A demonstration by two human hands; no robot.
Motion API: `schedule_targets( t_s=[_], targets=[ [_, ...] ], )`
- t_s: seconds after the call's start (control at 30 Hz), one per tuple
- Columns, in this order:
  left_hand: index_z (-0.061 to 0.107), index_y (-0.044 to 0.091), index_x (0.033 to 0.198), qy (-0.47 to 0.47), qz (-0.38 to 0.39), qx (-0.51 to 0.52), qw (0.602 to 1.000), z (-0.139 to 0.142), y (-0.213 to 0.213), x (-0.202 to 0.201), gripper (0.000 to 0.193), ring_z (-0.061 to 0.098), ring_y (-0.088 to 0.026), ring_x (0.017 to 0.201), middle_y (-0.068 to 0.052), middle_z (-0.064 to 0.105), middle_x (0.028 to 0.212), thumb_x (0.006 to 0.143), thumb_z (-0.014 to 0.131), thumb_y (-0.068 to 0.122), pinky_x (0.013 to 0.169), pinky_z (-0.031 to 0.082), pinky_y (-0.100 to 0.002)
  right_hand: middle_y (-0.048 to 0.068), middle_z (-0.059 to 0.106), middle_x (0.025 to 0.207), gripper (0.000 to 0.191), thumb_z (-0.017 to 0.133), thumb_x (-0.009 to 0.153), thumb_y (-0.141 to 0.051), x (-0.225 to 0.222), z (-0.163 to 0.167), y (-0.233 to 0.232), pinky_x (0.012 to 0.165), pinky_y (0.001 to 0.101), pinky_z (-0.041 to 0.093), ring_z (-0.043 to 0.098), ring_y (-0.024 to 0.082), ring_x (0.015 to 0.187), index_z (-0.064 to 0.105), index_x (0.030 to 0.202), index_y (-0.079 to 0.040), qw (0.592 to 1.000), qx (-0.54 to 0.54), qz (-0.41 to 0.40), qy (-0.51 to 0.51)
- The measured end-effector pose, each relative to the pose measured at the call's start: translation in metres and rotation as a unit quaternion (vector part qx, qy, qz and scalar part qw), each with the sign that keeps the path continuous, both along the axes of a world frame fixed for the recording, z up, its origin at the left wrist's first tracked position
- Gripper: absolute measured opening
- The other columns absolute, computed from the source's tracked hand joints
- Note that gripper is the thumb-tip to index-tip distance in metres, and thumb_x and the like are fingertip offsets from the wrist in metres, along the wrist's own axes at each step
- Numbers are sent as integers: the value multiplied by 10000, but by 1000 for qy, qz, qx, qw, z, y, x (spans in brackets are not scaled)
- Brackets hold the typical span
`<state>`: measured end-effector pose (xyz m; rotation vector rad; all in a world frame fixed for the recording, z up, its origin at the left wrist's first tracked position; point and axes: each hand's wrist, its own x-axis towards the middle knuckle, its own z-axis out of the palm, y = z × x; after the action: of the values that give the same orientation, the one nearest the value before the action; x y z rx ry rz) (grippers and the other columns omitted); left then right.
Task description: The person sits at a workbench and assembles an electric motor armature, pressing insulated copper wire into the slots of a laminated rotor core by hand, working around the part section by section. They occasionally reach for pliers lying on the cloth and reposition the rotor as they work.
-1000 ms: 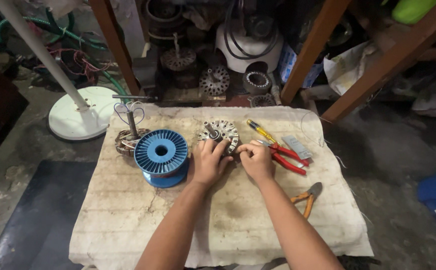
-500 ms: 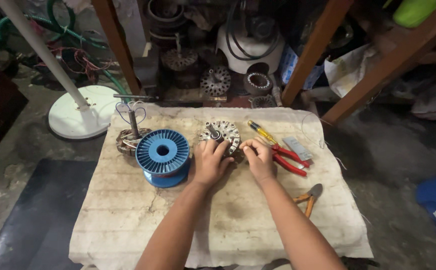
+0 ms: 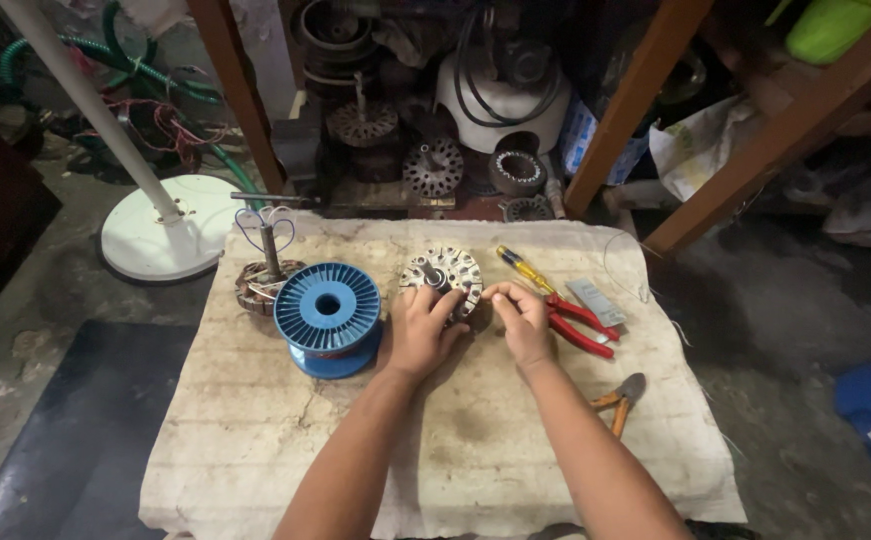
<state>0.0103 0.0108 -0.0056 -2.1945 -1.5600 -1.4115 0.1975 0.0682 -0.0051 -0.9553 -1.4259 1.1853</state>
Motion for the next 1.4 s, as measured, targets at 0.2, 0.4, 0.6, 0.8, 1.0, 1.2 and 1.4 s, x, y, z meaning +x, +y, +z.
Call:
schedule_targets(
  t_s=[0.2,0.4,0.6,0.8,1.0,1.2,1.4],
  targets=[
    [691,167,1218,21,4,-19,1000,0,-1,1,571,542,-340,996,-95,606,1032,690,851,311,850,418,-474,-31,665,836,101,691,905,-27,-11,1,-4,633,199,473,562,17,714,697,1005,-24,986,152,-48,-55],
    [707,190,1243,4,8,-20,1000,-1,0,0,584,535,-331,993,-83,608,1028,690,847,312,857,419,-469,-44,660,744,118,801,865,-41,-12,-1,-3,562,197,442,544,15,634,707,930,-14,982,130,-111,-77],
    [721,202,1211,43,-1,-39,998,-2,1,0,572,545,-314,986,-65,611,1004,664,852,302,827,420,-467,-35,680,760,82,783,884,-16,-11,-6,-5,582,195,466,578,19,652,713,925,-16,988,136,-56,-49],
    [668,134,1200,28,2,-16,999,0,1,1,614,545,-325,1001,-73,616,1042,641,848,314,842,411,-477,-16,739,946,124,616,931,9,-9,-1,-3,671,189,501,655,20,841,657,1022,-65,998,37,53,-1],
    [654,129,1079,28,15,-48,998,0,0,1,499,545,-328,991,-82,607,1019,649,842,299,842,410,-480,12,638,919,126,733,841,-24,-9,-7,-3,604,214,456,571,60,725,683,956,-19,973,194,-84,-95],
    [683,188,1119,39,10,0,999,0,0,0,427,546,-310,995,-56,604,1002,725,811,293,838,409,-464,-39,689,795,89,740,911,-94,-7,-17,1,628,209,486,597,24,705,728,939,-11,995,75,7,-71],
    [714,269,1069,89,6,60,994,14,-5,2,334,585,-244,1003,-10,617,1014,738,755,267,849,406,-448,-44,701,911,152,598,998,-114,0,-11,3,660,199,471,566,22,746,719,1037,-30,996,46,46,-53]
  ],
)
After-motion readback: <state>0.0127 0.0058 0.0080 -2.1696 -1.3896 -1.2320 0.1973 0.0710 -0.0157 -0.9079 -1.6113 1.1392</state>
